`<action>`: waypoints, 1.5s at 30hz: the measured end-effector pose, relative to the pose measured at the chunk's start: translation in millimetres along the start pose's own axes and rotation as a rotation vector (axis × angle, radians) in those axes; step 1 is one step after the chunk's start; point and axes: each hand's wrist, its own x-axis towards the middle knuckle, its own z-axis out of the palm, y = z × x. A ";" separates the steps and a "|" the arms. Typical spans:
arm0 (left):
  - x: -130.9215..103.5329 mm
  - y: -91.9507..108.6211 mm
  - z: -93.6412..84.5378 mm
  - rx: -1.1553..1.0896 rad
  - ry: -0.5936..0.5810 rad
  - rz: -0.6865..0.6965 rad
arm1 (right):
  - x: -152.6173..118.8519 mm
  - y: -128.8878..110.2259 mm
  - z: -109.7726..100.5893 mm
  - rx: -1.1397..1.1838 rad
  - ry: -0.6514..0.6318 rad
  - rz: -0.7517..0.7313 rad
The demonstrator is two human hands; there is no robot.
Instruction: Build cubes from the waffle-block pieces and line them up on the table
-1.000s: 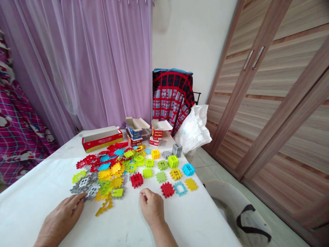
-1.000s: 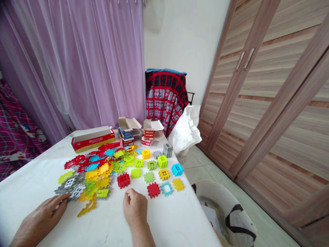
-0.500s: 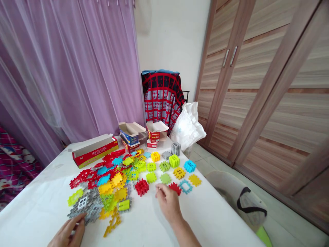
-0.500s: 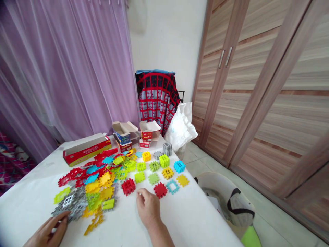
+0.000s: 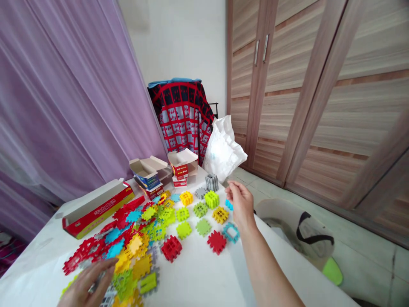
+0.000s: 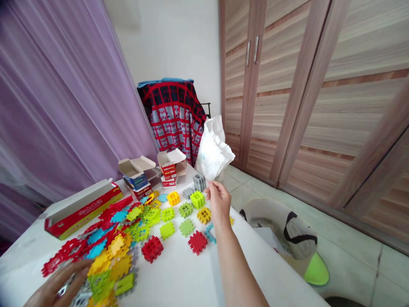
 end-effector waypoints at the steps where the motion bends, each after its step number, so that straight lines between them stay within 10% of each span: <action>1: 24.1 14.1 -0.2 0.023 -0.048 0.033 | 5.0 -3.2 0.4 -0.014 -0.027 -0.001; 8: 168.5 105.3 48.3 0.083 -0.306 0.301 | 40.5 -3.8 -20.8 -0.208 -0.274 0.255; 13: 215.7 137.2 102.7 0.158 -0.400 0.490 | 62.6 3.3 -43.0 -0.043 0.011 0.257; 19: 252.8 153.3 139.0 0.204 -0.526 0.609 | 66.2 5.6 -40.8 -0.029 0.005 0.220; 30: 284.2 157.4 188.8 0.197 -0.638 0.721 | 70.0 10.5 -44.2 0.006 0.080 0.250; 45: 280.2 161.2 194.3 0.139 -0.738 0.743 | 70.5 14.6 -44.0 -0.020 0.076 0.255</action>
